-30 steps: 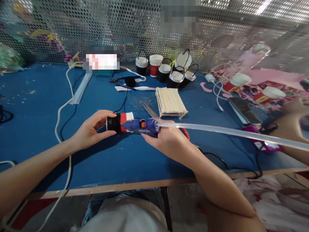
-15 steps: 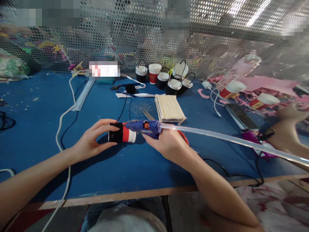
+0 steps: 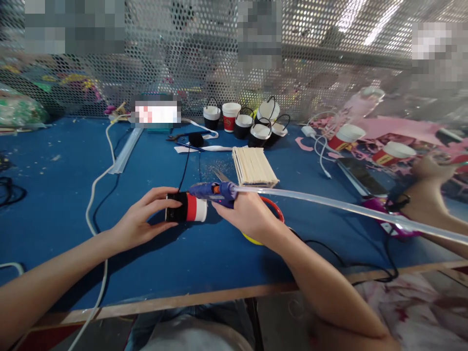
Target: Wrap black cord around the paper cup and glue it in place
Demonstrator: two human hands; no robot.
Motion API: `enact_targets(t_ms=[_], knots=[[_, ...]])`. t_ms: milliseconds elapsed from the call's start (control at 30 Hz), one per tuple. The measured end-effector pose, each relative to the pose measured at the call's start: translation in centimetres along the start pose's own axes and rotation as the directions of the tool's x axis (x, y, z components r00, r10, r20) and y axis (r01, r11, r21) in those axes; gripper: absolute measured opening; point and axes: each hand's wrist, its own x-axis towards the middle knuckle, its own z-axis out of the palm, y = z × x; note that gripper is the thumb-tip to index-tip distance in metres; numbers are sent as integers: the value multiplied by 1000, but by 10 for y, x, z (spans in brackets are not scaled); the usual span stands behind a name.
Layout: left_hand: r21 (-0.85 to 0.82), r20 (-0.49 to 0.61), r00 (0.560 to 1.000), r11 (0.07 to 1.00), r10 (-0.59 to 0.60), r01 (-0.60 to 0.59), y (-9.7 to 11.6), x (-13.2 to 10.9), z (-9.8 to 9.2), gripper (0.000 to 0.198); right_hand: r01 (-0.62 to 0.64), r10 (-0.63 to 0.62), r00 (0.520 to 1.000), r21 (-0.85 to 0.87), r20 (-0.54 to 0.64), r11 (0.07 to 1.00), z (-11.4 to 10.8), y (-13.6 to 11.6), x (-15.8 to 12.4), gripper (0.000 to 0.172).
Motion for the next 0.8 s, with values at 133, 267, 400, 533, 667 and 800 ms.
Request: enact_targets(t_ms=[133, 267, 400, 533, 667, 800], knots=[[-36, -16, 999, 999, -31, 30, -1, 1, -1, 33, -40, 40, 999, 16, -26, 999, -4, 0, -3, 19], [-57, -26, 999, 998, -39, 37, -2, 2, -2, 34, -53, 53, 999, 17, 11, 998, -7, -1, -5, 20], [-61, -44, 998, 997, -52, 50, -3, 3, -2, 34, -149, 151, 988, 81, -27, 986, -10, -2, -5, 21], [-62, -51, 996, 996, -74, 71, -2, 2, -1, 35, -230, 231, 973, 176, 16, 957, -24, 1, -1, 22], [-96, -54, 993, 991, -103, 97, -2, 2, 1, 36, -228, 250, 966, 223, -72, 948, -43, 13, 7, 27], [-94, -46, 992, 990, -115, 110, -1, 2, 0, 35, -268, 287, 932, 111, -223, 957, -51, 30, 21, 36]])
